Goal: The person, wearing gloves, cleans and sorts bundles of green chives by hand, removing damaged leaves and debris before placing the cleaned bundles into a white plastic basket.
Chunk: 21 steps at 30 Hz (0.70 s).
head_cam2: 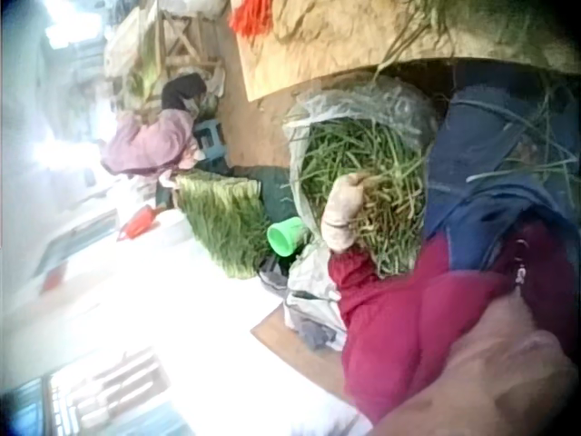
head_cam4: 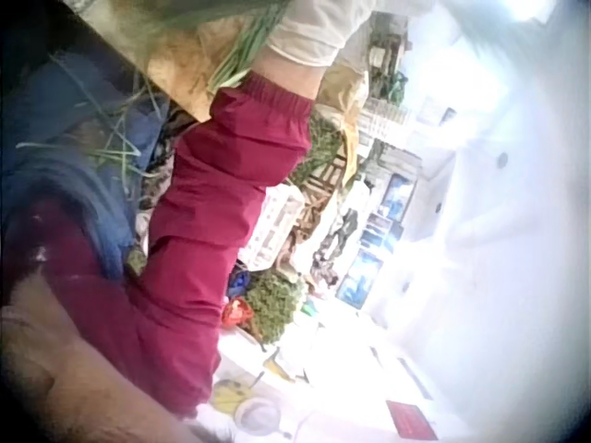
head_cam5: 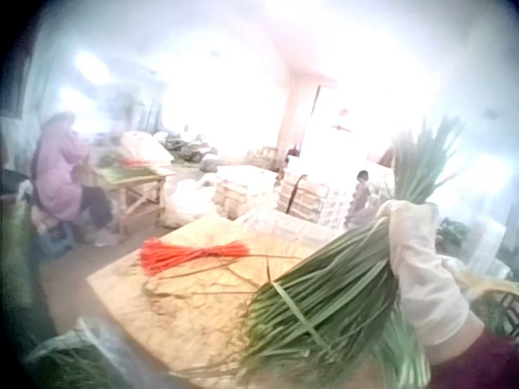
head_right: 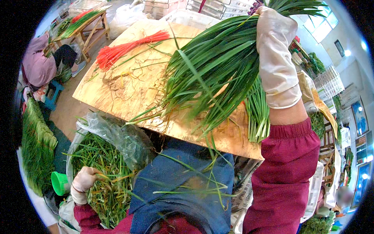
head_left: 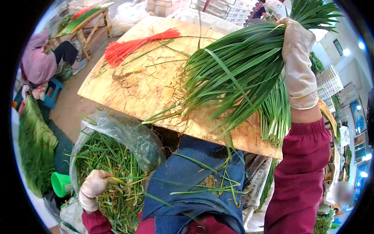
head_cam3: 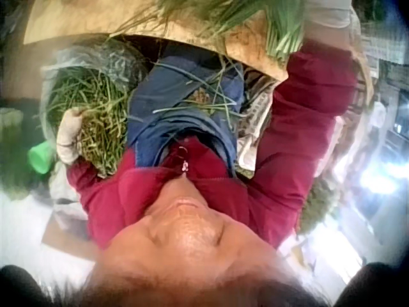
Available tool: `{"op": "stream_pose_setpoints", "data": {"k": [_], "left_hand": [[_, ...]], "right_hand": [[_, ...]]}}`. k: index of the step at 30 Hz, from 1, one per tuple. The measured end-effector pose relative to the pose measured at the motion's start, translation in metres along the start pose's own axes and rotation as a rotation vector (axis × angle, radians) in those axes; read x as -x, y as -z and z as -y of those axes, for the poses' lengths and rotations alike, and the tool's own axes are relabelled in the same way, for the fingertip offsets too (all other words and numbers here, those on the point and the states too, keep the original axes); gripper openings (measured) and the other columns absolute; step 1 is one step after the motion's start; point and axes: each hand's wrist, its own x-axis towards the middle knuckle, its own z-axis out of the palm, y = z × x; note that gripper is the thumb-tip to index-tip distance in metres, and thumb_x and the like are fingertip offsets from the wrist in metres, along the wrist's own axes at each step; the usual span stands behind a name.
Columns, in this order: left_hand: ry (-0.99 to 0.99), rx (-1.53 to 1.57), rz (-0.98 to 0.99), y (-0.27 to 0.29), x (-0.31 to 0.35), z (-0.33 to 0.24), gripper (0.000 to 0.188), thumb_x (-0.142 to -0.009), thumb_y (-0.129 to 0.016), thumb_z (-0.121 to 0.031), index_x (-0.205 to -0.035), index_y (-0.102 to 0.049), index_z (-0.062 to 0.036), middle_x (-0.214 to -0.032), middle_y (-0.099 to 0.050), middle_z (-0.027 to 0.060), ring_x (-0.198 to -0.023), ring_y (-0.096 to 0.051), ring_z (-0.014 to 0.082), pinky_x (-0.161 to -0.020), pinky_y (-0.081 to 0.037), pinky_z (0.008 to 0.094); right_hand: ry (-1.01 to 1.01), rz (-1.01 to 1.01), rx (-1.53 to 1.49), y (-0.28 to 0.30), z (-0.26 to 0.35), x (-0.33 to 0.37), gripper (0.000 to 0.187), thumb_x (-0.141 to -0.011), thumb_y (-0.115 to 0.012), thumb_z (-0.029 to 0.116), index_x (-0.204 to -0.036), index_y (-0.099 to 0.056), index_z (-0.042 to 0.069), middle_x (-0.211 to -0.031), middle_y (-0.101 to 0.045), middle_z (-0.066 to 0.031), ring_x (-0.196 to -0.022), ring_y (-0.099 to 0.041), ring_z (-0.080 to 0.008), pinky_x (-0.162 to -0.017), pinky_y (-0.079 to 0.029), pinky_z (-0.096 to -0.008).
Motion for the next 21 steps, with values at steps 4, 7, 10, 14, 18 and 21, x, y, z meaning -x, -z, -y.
{"op": "stream_pose_setpoints", "data": {"k": [4,7,10,14,18,21], "left_hand": [[-0.219,-0.552,-0.484,-0.012,-0.009,-0.038,0.061,-0.056,-0.071,-0.021,-0.109,-0.049,0.0007,-0.121,-0.043,0.0155,-0.111,-0.038,0.0316,-0.094,-0.029,0.0408],[-0.643,-0.157,-0.600,-0.034,-0.060,-0.128,0.077,-0.057,-0.074,-0.028,-0.118,-0.041,0.0040,-0.123,-0.041,0.0187,-0.115,-0.036,0.0299,-0.098,-0.026,0.0378],[-0.719,0.098,-0.633,-0.063,-0.122,-0.201,0.090,-0.058,-0.071,-0.043,-0.121,-0.032,0.0081,-0.112,-0.044,0.0238,-0.100,-0.045,0.0328,-0.086,-0.034,0.0400],[-0.629,0.018,-0.818,-0.104,-0.162,-0.241,0.071,-0.068,-0.064,-0.025,-0.121,-0.030,0.0077,-0.075,-0.054,0.0153,-0.070,-0.053,0.0278,-0.062,-0.041,0.0400],[-0.706,-0.012,-0.834,-0.125,-0.161,-0.224,0.038,-0.071,-0.053,-0.009,-0.106,-0.045,0.0051,-0.054,-0.050,0.0079,-0.046,-0.052,0.0241,-0.040,-0.039,0.0354],[-0.647,0.082,-0.543,-0.079,-0.119,-0.190,0.017,-0.077,-0.051,-0.013,-0.089,-0.055,-0.0013,-0.063,-0.056,0.0179,-0.057,-0.056,0.0338,-0.051,-0.045,0.0370]], "right_hand": [[0.008,0.045,-0.046,-0.005,0.006,0.006,0.018,-0.055,-0.067,-0.002,-0.065,-0.055,-0.010,-0.065,-0.056,-0.0102,-0.049,-0.052,-0.0175,-0.047,-0.046,-0.0291],[0.019,0.052,0.057,-0.003,0.027,0.011,0.019,-0.056,-0.067,-0.002,-0.068,-0.055,-0.011,-0.065,-0.056,-0.0104,-0.049,-0.053,-0.0181,-0.046,-0.047,-0.0285],[-0.149,0.129,-0.196,0.008,0.061,0.018,0.022,-0.056,-0.068,0.000,-0.070,-0.055,-0.010,-0.065,-0.057,-0.0113,-0.051,-0.055,-0.0183,-0.045,-0.049,-0.0279],[-0.038,0.095,-0.056,-0.006,0.059,0.030,0.020,-0.057,-0.068,0.002,-0.067,-0.056,-0.010,-0.065,-0.057,-0.0109,-0.049,-0.054,-0.0169,-0.046,-0.047,-0.0274],[-0.016,0.081,0.065,0.003,0.038,0.027,0.019,-0.058,-0.068,0.004,-0.065,-0.056,-0.010,-0.065,-0.057,-0.0106,-0.049,-0.053,-0.0165,-0.046,-0.046,-0.0273],[-0.048,0.103,0.071,0.006,0.029,0.026,0.019,-0.059,-0.068,0.005,-0.064,-0.057,-0.010,-0.065,-0.057,-0.0103,-0.048,-0.052,-0.0162,-0.046,-0.045,-0.0272]]}}
